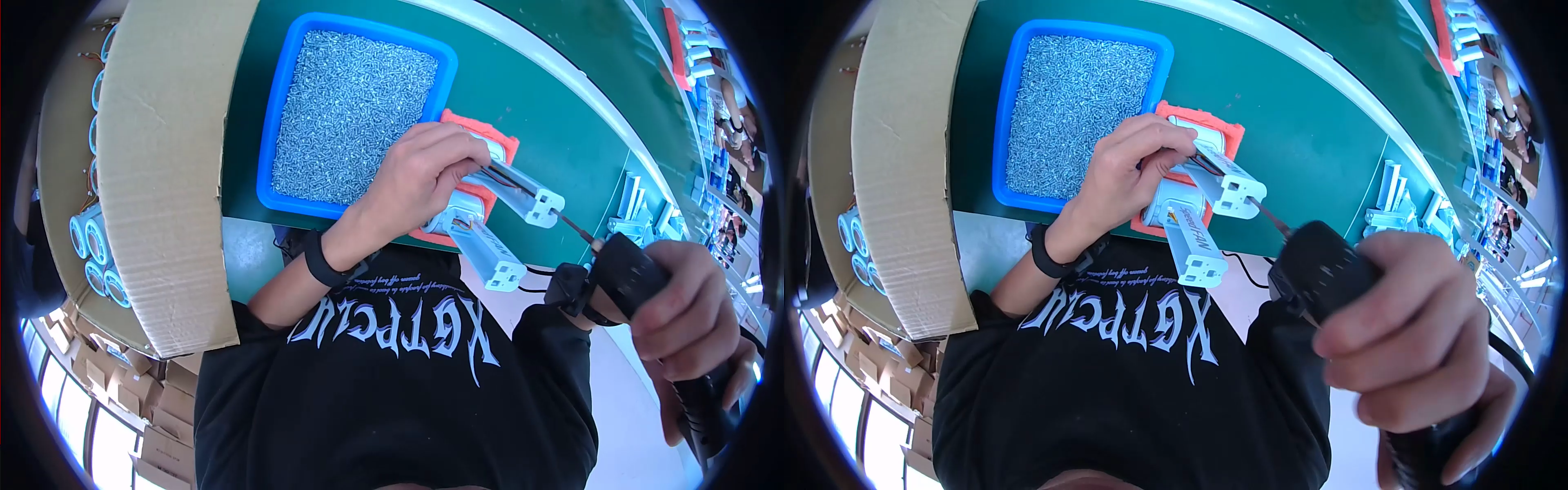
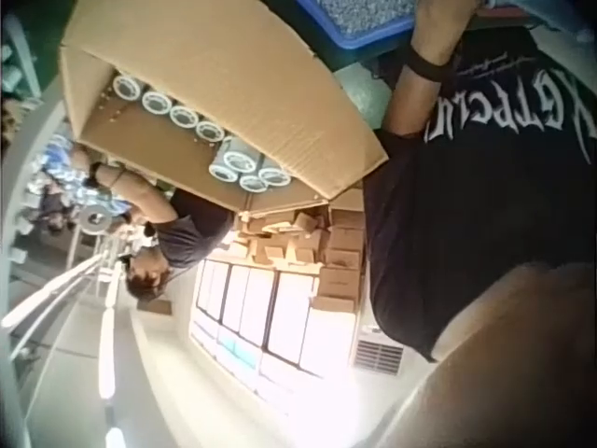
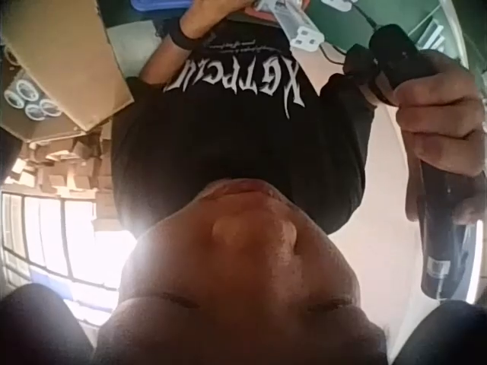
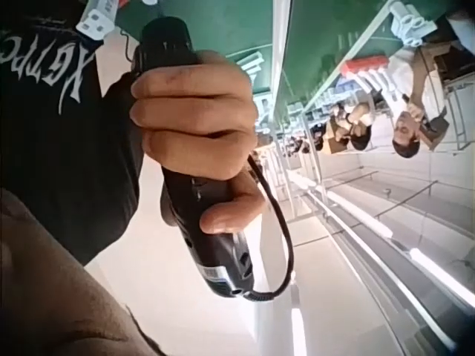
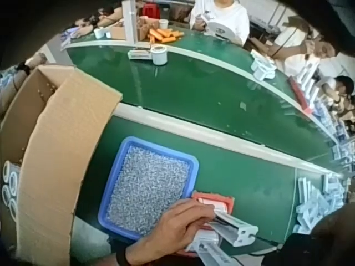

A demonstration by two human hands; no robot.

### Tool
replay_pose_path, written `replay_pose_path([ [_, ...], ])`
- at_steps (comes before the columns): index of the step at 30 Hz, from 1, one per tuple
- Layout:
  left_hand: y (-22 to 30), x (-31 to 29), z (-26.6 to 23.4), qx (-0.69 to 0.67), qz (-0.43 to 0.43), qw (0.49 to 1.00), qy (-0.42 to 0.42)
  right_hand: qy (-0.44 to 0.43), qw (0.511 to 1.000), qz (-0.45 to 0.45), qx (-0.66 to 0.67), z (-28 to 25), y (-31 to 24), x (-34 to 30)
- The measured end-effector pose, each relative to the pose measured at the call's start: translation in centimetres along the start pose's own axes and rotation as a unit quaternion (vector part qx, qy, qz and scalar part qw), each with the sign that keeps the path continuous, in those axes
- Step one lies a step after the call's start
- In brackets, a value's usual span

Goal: The person places fan motors into a holder, fits plastic housings over them, and secures the components by picking screws from a tray and driving them in with a power screwdriver.

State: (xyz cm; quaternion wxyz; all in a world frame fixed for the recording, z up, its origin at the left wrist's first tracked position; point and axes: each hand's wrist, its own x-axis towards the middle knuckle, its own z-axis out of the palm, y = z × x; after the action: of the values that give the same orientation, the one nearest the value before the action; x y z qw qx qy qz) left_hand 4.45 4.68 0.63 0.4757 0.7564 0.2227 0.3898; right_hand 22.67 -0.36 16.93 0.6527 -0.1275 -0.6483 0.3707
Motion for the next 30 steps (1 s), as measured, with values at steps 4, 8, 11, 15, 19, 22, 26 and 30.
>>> replay_pose_path([
  [4, 1.0, 0.3, -0.2, -0.132, -0.116, 0.984, -0.013, 0.072, 0.996, -0.049, 0.011, -0.9, -2.5, 0.3],
  [8, 1.1, -0.1, -0.2, -0.166, -0.081, 0.982, 0.048, 0.122, 0.99, -0.063, 0.009, -2.0, -3.6, 0.1],
  [11, 1.0, -0.3, -0.1, -0.236, -0.092, 0.967, 0.034, 0.137, 0.988, -0.069, 0.005, -2.2, -4.0, 0.0],
  [15, 0.7, -0.1, -0.2, -0.252, -0.086, 0.964, 0.023, 0.127, 0.99, -0.054, -0.002, -2.0, -4.3, 0.0],
  [19, 1.0, 0.1, -0.2, -0.263, -0.103, 0.959, 0.018, 0.132, 0.989, -0.062, 0.019, -1.7, -3.9, 0.0],
  [22, 1.3, 0.2, -0.3, -0.244, -0.105, 0.964, 0.008, 0.1, 0.994, -0.046, 0.02, -1.8, -3.9, 0.2],
  [26, 1.3, 0.4, 0.1, -0.226, -0.081, 0.971, 0.012, 0.113, 0.992, -0.042, 0.03, -1.6, -3.7, 0.1],
  [30, 1.5, 0.5, -0.3, -0.185, 0.006, 0.982, 0.033, 0.087, 0.995, -0.053, 0.011, -1.4, -3.1, -0.2],
])
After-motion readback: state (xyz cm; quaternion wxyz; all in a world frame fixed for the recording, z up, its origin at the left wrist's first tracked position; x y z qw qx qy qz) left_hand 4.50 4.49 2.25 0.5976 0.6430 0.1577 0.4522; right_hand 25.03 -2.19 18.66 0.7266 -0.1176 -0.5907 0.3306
